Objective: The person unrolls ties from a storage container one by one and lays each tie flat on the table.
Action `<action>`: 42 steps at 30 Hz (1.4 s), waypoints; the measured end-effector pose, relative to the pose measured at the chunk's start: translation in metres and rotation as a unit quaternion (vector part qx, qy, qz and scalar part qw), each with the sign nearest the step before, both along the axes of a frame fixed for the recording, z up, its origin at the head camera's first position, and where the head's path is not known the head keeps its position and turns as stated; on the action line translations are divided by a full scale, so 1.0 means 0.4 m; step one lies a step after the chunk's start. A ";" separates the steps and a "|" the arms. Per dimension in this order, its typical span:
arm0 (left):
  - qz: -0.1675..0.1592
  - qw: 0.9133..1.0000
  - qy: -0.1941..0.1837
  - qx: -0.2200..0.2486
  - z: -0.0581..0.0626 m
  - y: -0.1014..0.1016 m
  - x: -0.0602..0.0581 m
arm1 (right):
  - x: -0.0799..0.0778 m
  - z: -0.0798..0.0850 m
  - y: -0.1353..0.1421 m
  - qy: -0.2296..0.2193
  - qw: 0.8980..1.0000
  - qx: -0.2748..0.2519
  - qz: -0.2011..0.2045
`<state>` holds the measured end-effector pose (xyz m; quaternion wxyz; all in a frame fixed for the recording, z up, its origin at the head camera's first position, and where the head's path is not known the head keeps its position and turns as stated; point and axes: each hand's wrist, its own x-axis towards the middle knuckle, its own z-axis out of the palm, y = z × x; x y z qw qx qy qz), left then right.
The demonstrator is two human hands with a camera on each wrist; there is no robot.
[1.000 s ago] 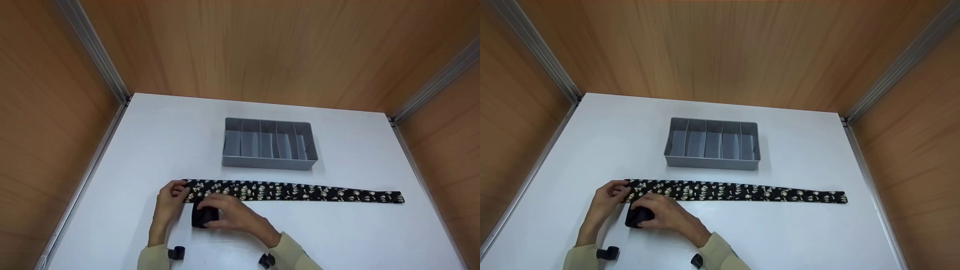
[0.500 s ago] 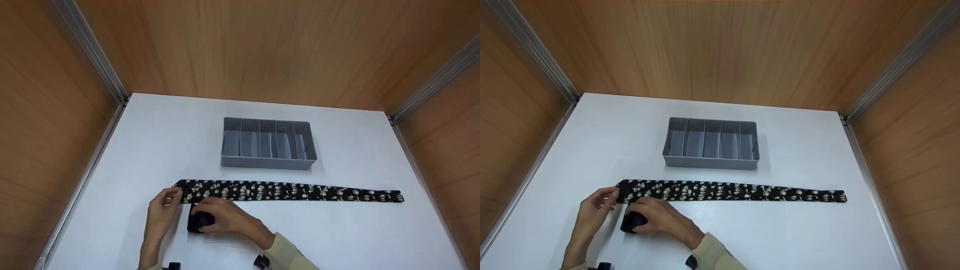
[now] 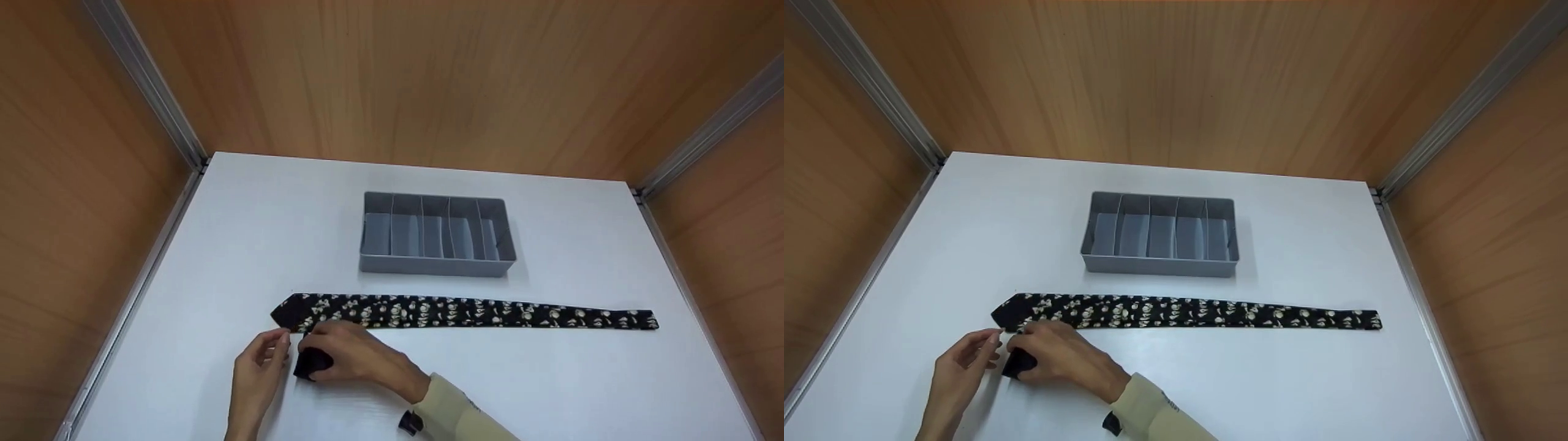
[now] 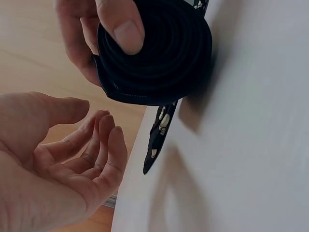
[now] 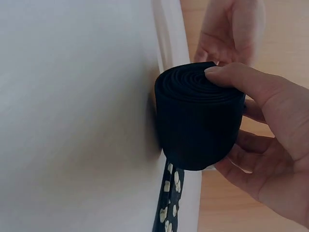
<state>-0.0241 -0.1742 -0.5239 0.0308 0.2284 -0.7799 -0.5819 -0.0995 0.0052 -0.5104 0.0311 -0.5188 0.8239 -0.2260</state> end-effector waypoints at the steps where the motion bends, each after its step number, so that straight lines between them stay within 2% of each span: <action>1: 0.003 1.000 -0.006 0.000 -0.001 -0.001 0.004 | 0.001 0.001 -0.005 0.002 1.000 0.005 0.000; 6: 0.015 0.999 -0.038 0.011 -0.004 -0.007 0.016 | 0.002 0.004 -0.032 0.010 1.000 0.026 0.008; 12: 0.032 0.997 -0.053 0.038 -0.007 -0.014 0.026 | 0.002 0.001 -0.058 0.009 0.999 0.036 0.013; 17: 0.050 0.996 -0.061 0.031 -0.010 -0.016 0.034 | 0.005 -0.006 -0.075 0.009 0.999 0.043 0.004; 21: 0.051 0.996 -0.073 0.019 -0.010 -0.017 0.037 | 0.010 -0.015 -0.087 -0.002 0.999 0.050 -0.006; 26: 0.036 0.996 -0.075 -0.025 -0.018 -0.022 0.043 | 0.016 -0.026 -0.103 -0.031 0.998 0.054 -0.029; 30: 0.025 0.995 -0.063 -0.074 -0.029 -0.030 0.048 | 0.017 -0.033 -0.116 -0.023 0.998 0.042 -0.042; 36: 0.013 0.991 -0.048 -0.124 -0.040 -0.050 0.045 | 0.016 -0.043 -0.125 0.005 0.999 0.016 -0.034; 42: -0.017 0.987 -0.061 -0.145 -0.047 -0.073 0.032 | 0.012 -0.045 -0.122 -0.013 1.000 0.011 -0.026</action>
